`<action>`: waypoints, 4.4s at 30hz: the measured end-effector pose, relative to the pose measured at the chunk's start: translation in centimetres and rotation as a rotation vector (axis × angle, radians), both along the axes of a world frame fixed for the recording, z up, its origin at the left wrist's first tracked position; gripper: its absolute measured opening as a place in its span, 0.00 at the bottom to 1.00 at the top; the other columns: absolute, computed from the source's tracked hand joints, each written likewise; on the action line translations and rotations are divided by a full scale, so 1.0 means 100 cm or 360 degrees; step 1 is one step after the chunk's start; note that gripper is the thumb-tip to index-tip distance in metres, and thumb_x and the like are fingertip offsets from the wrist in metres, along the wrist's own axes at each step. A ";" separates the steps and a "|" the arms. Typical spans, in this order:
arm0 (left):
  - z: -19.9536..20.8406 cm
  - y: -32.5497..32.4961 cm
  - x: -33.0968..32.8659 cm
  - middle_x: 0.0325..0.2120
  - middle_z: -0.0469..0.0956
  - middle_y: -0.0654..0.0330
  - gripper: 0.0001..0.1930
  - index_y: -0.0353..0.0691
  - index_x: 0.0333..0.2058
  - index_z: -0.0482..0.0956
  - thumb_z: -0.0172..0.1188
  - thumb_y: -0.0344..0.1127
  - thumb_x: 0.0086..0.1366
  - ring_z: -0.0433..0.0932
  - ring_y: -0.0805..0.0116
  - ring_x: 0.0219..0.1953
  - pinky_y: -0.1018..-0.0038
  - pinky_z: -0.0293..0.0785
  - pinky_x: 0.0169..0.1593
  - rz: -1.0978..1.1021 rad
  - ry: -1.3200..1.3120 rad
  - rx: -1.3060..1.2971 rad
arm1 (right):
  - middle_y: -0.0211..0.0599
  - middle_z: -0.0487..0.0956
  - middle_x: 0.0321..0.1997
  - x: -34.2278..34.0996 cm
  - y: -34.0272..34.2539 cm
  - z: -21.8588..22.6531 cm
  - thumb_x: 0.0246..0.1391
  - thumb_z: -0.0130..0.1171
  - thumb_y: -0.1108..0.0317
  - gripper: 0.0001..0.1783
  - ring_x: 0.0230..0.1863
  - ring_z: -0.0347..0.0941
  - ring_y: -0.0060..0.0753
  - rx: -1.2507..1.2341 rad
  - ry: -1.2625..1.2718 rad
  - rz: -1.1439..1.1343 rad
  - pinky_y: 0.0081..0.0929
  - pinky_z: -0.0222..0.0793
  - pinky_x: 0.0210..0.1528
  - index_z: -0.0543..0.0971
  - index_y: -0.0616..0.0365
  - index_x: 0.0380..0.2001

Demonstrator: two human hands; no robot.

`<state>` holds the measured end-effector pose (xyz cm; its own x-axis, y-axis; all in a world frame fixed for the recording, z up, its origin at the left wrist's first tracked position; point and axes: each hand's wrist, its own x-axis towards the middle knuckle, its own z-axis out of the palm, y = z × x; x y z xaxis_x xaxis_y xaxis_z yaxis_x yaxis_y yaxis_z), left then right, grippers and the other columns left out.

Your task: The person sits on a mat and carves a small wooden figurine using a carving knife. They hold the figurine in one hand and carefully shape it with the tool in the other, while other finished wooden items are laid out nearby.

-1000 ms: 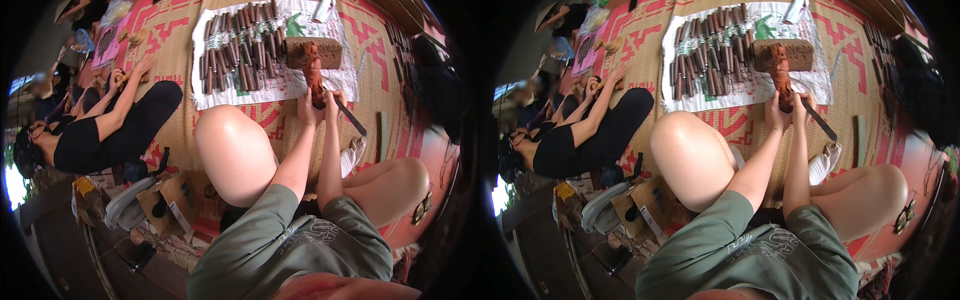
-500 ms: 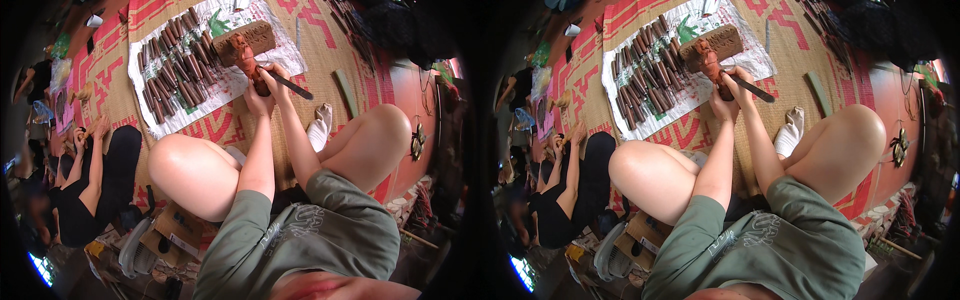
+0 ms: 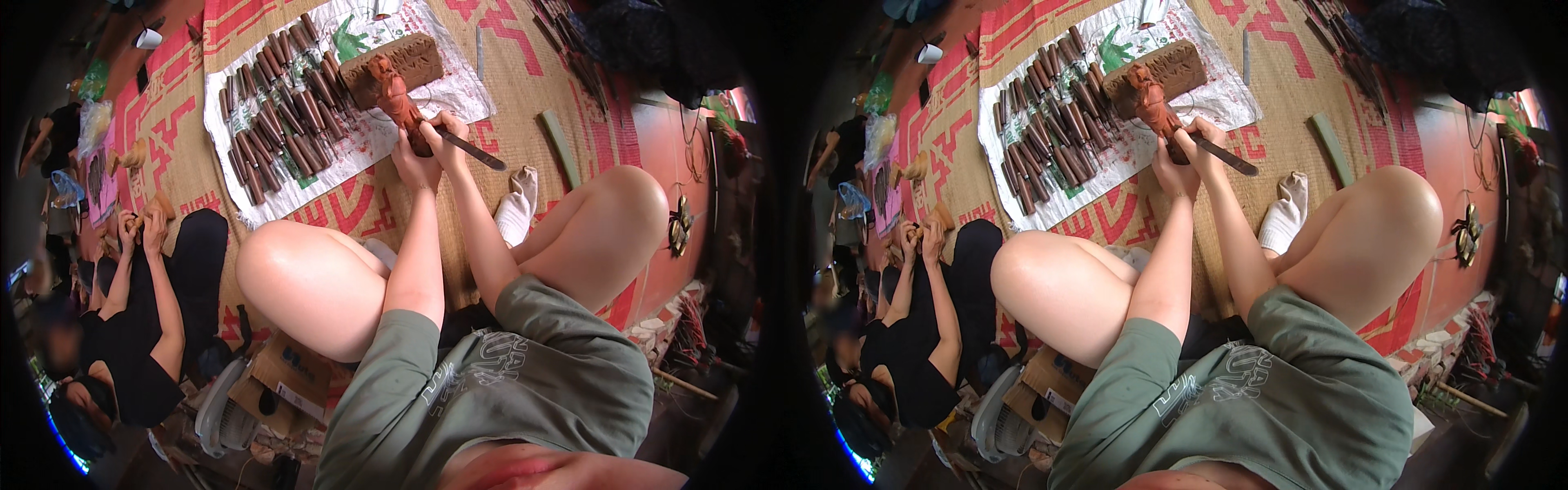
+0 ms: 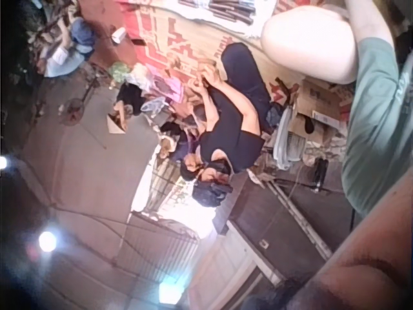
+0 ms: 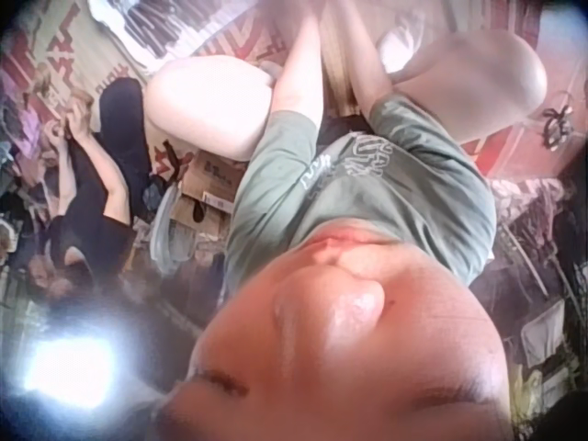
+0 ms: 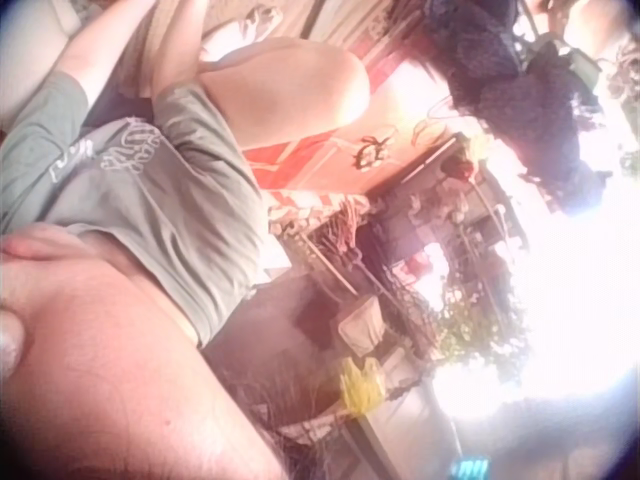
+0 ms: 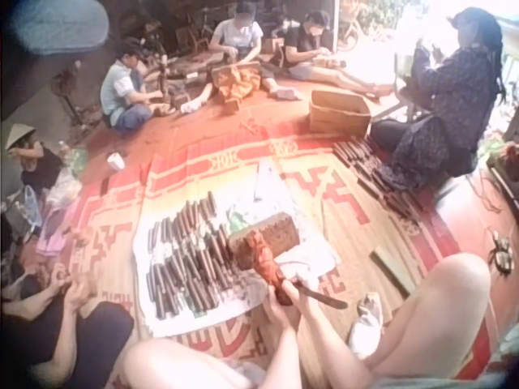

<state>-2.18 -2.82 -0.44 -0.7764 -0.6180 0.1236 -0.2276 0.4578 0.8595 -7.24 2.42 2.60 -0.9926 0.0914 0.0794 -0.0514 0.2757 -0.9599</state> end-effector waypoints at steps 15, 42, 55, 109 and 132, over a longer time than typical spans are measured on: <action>0.000 0.001 0.000 0.35 0.73 0.46 0.37 0.31 0.52 0.68 0.67 0.47 0.46 0.71 0.47 0.42 0.59 0.68 0.45 -0.0025 -0.0021 0.0017 | 0.36 0.75 0.16 -0.013 -0.004 -0.007 0.40 0.61 0.69 0.09 0.21 0.69 0.19 -0.0237 0.0008 -0.0003 0.22 0.65 0.25 0.74 0.64 0.18; -0.003 0.002 -0.001 0.36 0.74 0.46 0.36 0.30 0.51 0.70 0.68 0.45 0.46 0.73 0.48 0.40 0.60 0.70 0.43 0.0010 -0.0035 0.0041 | 0.31 0.74 0.15 -0.011 0.004 -0.012 0.42 0.61 0.70 0.08 0.20 0.66 0.16 -0.0083 0.0090 0.0057 0.21 0.62 0.22 0.74 0.63 0.20; -0.009 -0.002 -0.002 0.35 0.73 0.47 0.36 0.30 0.51 0.69 0.68 0.45 0.44 0.71 0.47 0.41 0.60 0.68 0.44 -0.0004 -0.0049 0.0082 | 0.30 0.73 0.15 -0.012 -0.002 -0.010 0.42 0.61 0.70 0.08 0.20 0.68 0.18 -0.0265 -0.0075 0.0061 0.20 0.64 0.24 0.75 0.63 0.20; -0.011 0.001 -0.001 0.40 0.74 0.44 0.43 0.26 0.52 0.68 0.71 0.47 0.40 0.73 0.49 0.44 0.63 0.68 0.48 0.0016 -0.0106 -0.0017 | 0.33 0.74 0.16 -0.012 -0.001 -0.004 0.44 0.56 0.76 0.11 0.15 0.65 0.15 -0.0901 -0.0380 -0.0149 0.15 0.60 0.19 0.68 0.58 0.14; -0.009 0.001 0.001 0.43 0.73 0.45 0.43 0.28 0.54 0.67 0.72 0.47 0.41 0.72 0.50 0.46 0.62 0.68 0.50 0.0013 -0.0178 -0.0017 | 0.31 0.74 0.14 -0.007 0.002 -0.017 0.42 0.57 0.75 0.09 0.14 0.64 0.16 -0.0782 -0.0339 -0.0298 0.16 0.60 0.18 0.69 0.59 0.14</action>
<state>-2.10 -2.69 -1.32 -0.7805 -0.6237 0.0434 -0.3254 0.4645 0.8236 -7.97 2.64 0.87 -0.9454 0.2430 -0.2170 0.1640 -0.2206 -0.9615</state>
